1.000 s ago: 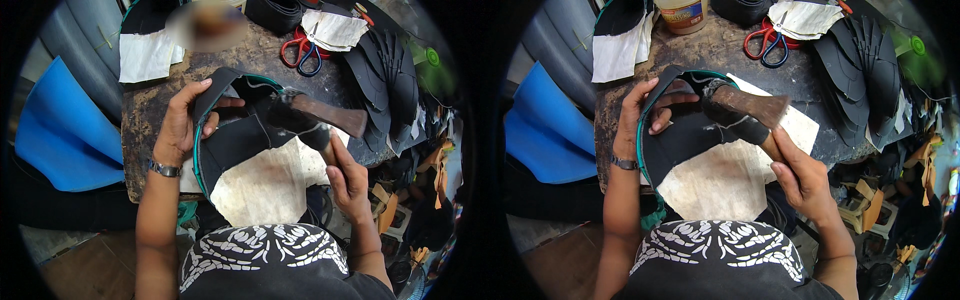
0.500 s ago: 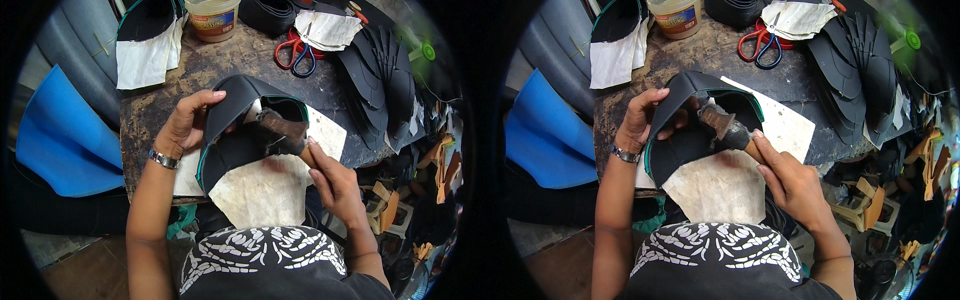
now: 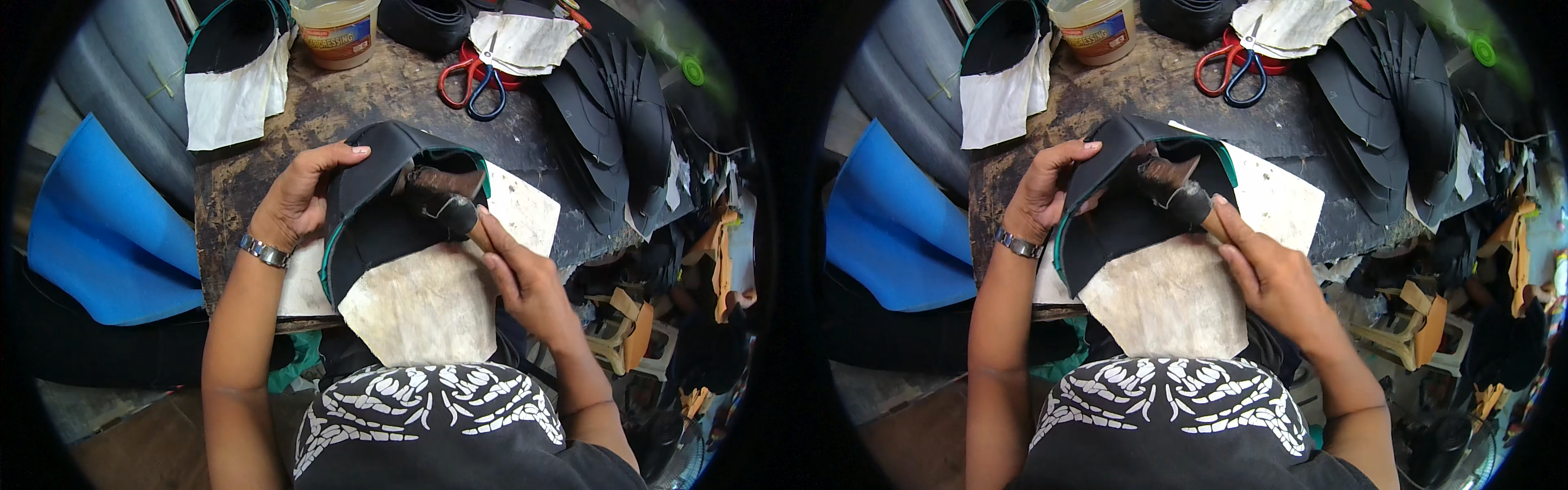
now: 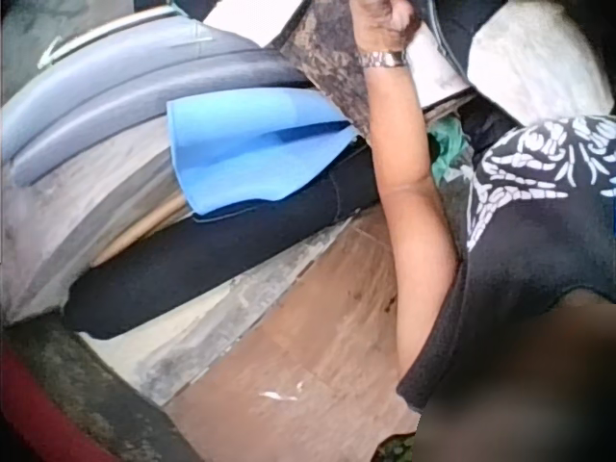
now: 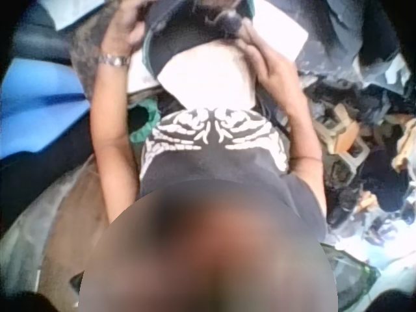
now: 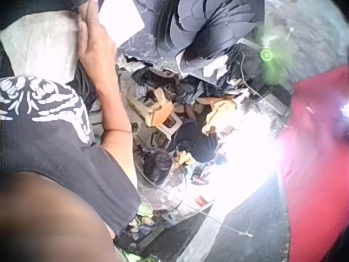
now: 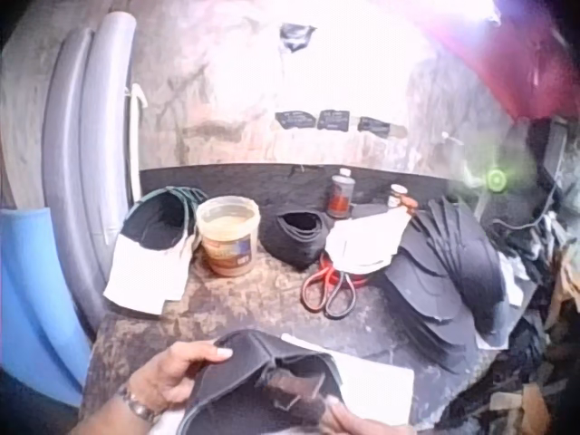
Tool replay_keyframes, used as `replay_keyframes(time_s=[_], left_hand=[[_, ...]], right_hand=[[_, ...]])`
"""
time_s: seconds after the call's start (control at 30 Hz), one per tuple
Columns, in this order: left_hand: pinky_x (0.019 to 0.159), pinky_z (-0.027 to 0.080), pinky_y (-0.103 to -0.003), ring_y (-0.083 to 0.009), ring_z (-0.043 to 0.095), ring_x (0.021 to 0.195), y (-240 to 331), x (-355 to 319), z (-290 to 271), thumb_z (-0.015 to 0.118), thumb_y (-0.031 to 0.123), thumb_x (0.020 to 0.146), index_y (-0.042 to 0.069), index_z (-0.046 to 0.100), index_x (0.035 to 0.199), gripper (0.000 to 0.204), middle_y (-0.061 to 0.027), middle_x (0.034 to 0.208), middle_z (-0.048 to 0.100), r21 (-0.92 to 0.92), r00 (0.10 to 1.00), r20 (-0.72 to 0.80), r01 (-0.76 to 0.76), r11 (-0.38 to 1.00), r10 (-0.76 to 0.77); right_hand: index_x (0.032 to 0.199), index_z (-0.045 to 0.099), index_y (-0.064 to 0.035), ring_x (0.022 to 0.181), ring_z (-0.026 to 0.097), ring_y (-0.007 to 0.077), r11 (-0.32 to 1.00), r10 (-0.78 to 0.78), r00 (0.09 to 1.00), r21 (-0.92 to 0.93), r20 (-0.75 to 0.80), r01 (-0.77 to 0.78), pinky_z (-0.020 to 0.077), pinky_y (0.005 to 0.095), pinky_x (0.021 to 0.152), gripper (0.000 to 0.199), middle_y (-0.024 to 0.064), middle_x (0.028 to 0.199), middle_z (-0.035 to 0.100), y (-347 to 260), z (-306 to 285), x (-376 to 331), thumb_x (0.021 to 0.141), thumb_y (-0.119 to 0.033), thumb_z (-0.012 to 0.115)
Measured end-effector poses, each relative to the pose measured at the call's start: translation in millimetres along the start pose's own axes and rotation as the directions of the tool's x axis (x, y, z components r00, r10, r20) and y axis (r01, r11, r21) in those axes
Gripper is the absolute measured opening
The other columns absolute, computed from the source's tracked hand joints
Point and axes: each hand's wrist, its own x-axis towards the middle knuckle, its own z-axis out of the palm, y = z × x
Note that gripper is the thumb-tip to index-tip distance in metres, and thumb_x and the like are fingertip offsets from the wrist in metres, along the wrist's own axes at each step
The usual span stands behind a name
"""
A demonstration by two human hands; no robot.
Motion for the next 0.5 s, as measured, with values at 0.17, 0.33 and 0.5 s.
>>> replay_keyframes(time_s=[0.17,0.33,0.5], left_hand=[[0.033,0.042,-0.023,-0.0132,0.058,0.044,0,-2,0,0.065,0.018,0.094,-0.002,0.069,0.095,0.021,-0.0086,0.069,0.07,0.003,0.997,-0.064,-0.043,0.999,0.043],[0.033,0.042,-0.022,-0.0121,0.057,0.043,-4,0,5,0.065,0.019,0.094,-0.002,0.069,0.096,0.021,-0.0091,0.071,0.071,0.027,0.997,-0.053,-0.052,0.998,0.053],[0.033,0.042,-0.021,-0.0115,0.054,0.042,-5,5,-3,0.064,0.02,0.094,-0.002,0.068,0.096,0.022,-0.0105,0.076,0.073,0.0,0.997,-0.062,-0.038,0.999,0.037]], right_hand=[[0.147,0.054,-0.0153,0.097,0.073,0.0343,0.992,-0.079,0.987,0.084,-0.142,0.091,0.0567,0.0373,0.085,0.051,0.0189,0.119,0.07,19,-19,-23,0.097,-0.011,0.063],[0.146,0.054,-0.0136,0.095,0.073,0.0332,0.983,0.096,0.995,-0.153,-0.022,-0.098,0.0575,0.037,0.084,0.053,0.0188,0.109,0.072,31,-39,-29,0.095,-0.008,0.065],[0.142,0.058,-0.0097,0.085,0.072,0.0316,0.98,-0.186,0.97,0.04,-0.155,0.194,0.0569,0.0383,0.078,0.05,0.0201,0.1,0.07,26,-29,-41,0.093,-0.004,0.067]])
